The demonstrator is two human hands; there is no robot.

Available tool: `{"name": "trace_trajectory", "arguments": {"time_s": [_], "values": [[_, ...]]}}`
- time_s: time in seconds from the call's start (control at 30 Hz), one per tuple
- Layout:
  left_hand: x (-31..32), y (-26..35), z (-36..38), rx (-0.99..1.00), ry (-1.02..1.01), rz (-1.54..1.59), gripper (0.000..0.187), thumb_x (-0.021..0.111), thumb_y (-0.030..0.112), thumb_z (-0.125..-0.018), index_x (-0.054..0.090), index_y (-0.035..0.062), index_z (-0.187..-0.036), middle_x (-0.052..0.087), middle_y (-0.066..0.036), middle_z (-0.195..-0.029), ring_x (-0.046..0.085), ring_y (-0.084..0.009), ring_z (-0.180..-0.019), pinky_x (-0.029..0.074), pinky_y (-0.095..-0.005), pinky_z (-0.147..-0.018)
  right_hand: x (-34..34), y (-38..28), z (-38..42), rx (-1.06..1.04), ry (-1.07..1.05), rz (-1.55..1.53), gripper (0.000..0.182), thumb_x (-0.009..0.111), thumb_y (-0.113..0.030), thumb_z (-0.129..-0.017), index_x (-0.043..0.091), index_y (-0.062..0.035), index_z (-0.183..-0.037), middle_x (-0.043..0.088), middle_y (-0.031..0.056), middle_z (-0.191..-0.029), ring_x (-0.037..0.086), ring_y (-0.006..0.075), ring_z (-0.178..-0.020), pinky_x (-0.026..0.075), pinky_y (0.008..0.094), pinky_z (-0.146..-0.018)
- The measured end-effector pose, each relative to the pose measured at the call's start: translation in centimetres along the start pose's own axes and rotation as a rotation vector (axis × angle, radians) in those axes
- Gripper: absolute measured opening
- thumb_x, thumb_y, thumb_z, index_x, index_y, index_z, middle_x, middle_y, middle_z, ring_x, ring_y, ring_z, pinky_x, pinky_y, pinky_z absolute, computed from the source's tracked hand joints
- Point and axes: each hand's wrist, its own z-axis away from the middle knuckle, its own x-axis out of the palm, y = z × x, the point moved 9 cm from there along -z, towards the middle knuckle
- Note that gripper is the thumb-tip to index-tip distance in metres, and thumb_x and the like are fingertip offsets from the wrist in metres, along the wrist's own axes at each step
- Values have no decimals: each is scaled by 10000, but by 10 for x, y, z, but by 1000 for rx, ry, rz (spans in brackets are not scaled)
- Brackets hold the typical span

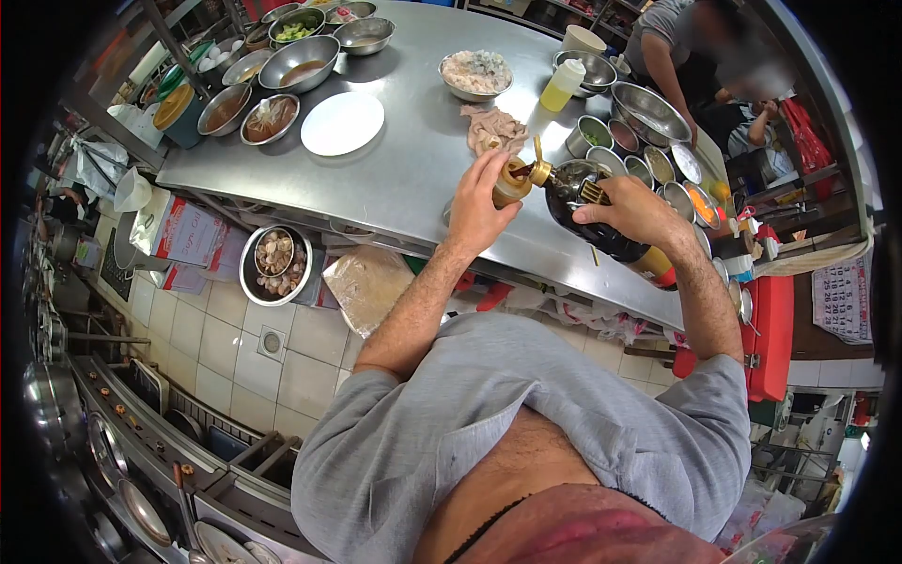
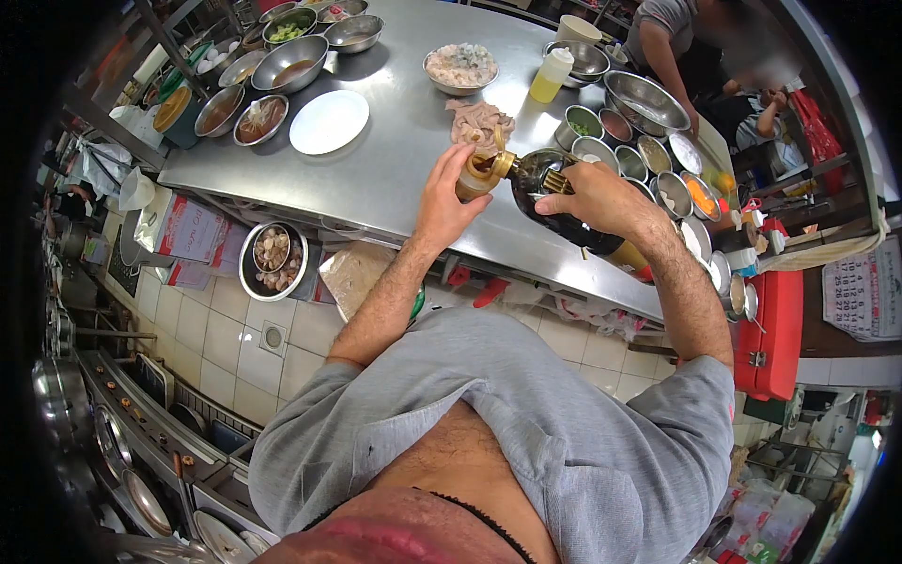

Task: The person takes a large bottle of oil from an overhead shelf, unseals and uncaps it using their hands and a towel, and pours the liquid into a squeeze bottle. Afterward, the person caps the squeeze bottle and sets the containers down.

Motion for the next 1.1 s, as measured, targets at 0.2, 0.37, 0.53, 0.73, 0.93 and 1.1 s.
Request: {"name": "trace_trajectory", "arguments": {"time_s": [0.2, 0.37, 0.53, 0.73, 0.93, 1.1], "values": [[0, -1, 0, 0, 4, 0, 745, 743, 80, -650, 387, 88, -1305, 401, -138, -1315, 401, -323, -1212, 352, -401, -1008, 0, -2, 1, -5, 6, 5, 548, 674, -469, -756, 621, 51, -920, 635, 177, -767, 639, 243, -711, 498, 370, -659], [-2, 1, 0, -1, 7, 2, 743, 746, 71, -642, 394, 82, -1296, 401, -137, -1315, 405, -325, -1208, 354, -402, -1006, -2, -4, 2, -5, 28, -14, 543, 672, -476, -752, 619, 47, -888, 623, 170, -701, 619, 250, -660, 472, 385, -626], [-3, 1, 0, 12, 20, 3, 734, 747, 70, -638, 401, 74, -1285, 410, -136, -1305, 414, -323, -1200, 361, -399, -999, -2, -3, 0, -20, 34, -7, 535, 676, -464, -754, 622, 48, -900, 627, 175, -729, 630, 248, -675, 489, 378, -632], [-6, 3, 0, 4, 29, -1, 707, 754, 66, -637, 424, 48, -1262, 421, -153, -1301, 425, -308, -1210, 370, -372, -1007, 0, -4, -2, -23, 16, -22, 526, 683, -449, -753, 625, 58, -876, 626, 182, -738, 634, 249, -674, 499, 379, -620], [-3, -1, 1, 18, 24, -1, 741, 748, 79, -641, 392, 75, -1291, 405, -138, -1309, 411, -329, -1202, 361, -400, -1000, -1, -6, -3, -26, 16, 3, 512, 684, -435, -757, 624, 64, -853, 619, 187, -719, 623, 260, -661, 489, 390, -618], [-4, -2, 1, 7, 22, 1, 747, 748, 77, -641, 387, 78, -1295, 404, -139, -1309, 410, -331, -1202, 364, -402, -998, -2, -10, -3, -39, 26, -22, 518, 686, -439, -754, 623, 62, -873, 618, 193, -725, 622, 271, -667, 486, 398, -631]]}}
